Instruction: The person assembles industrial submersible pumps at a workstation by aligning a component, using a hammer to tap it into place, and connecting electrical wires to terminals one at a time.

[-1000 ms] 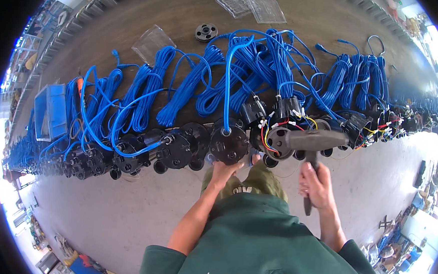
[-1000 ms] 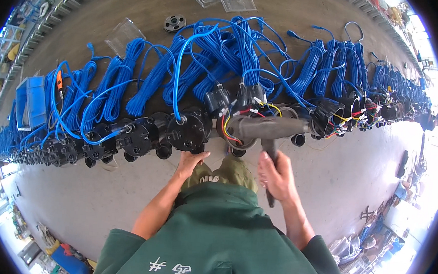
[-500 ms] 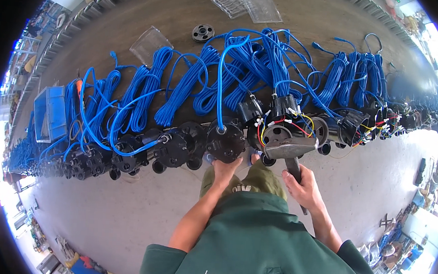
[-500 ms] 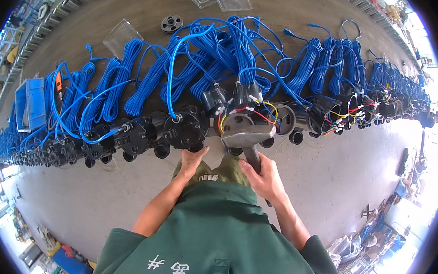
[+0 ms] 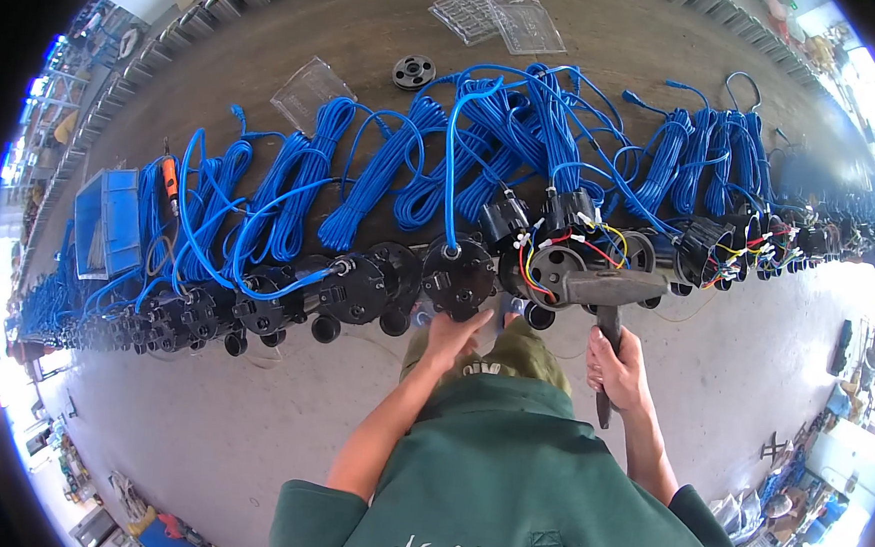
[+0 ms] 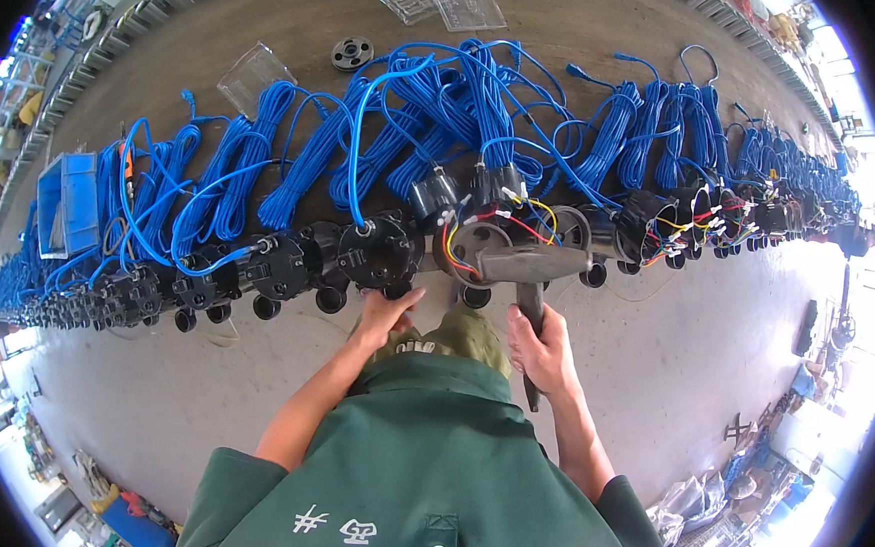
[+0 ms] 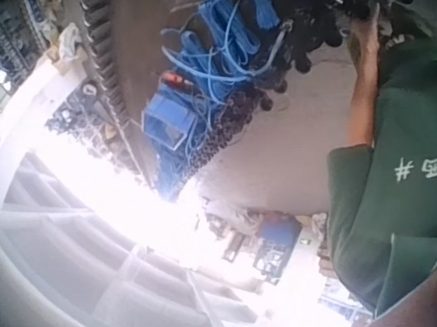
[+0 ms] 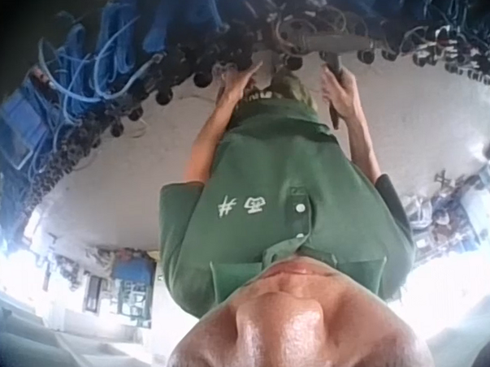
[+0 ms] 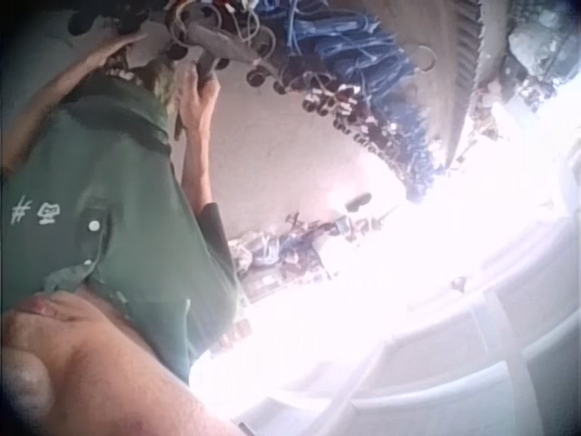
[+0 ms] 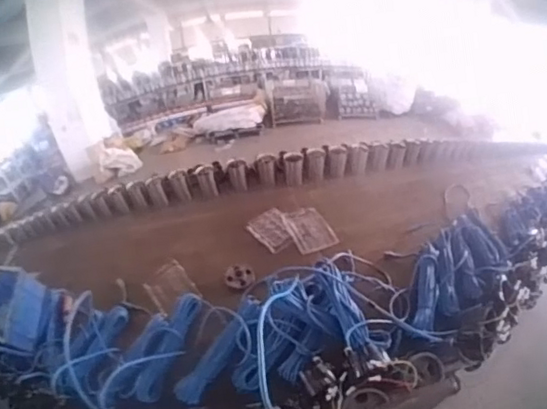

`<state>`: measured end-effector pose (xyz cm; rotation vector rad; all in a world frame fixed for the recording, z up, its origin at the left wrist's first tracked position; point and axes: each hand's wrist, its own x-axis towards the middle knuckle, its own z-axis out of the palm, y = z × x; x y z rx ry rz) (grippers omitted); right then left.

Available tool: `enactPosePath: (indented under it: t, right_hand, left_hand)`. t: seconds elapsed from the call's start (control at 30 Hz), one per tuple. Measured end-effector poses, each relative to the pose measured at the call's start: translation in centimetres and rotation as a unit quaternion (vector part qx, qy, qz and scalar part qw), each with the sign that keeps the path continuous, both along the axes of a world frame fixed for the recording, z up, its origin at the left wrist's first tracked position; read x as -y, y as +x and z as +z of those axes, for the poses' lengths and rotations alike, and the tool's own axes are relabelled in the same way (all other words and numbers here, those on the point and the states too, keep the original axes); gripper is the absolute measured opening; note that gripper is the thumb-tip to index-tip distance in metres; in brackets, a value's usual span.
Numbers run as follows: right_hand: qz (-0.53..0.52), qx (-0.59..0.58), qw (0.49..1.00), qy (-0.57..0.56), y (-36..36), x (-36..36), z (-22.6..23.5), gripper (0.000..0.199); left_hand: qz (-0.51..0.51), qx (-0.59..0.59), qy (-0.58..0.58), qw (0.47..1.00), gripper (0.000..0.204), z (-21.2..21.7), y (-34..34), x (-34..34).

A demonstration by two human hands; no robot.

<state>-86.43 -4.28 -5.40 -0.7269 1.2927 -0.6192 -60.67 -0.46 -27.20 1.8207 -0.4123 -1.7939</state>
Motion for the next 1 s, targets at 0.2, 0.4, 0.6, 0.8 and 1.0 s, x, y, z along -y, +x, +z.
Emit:
enactPosePath:
  t: [0.2,0.4,0.6,0.8,1.0]
  right_hand:
    - [0.013,-0.011,1.000,0.014,0.1,1.3,1.9,0.041]
    - [0.001,-0.002,0.994,0.109,3.5,-1.2,-3.4,0.038]
    - [0.052,-0.037,0.997,0.036,2.5,0.6,0.3,0.036]
    - [0.050,-0.034,0.998,-0.005,1.4,1.7,1.3,0.036]
    - [0.154,-0.147,0.977,-0.031,2.9,0.2,-1.2,0.038]
  left_hand:
    - [0.097,0.145,-0.218,0.960,0.029,-11.8,-2.2,-2.5]
    - [0.010,0.275,-0.289,0.917,0.039,-12.3,-2.2,-2.4]
    - [0.106,0.188,-0.274,0.937,0.039,-8.0,-2.4,-1.0]
    - [0.087,-0.055,-0.077,0.992,0.029,0.8,-0.8,-0.1]
    - [0.070,0.151,-0.205,0.964,0.027,-5.9,-2.1,-1.9]
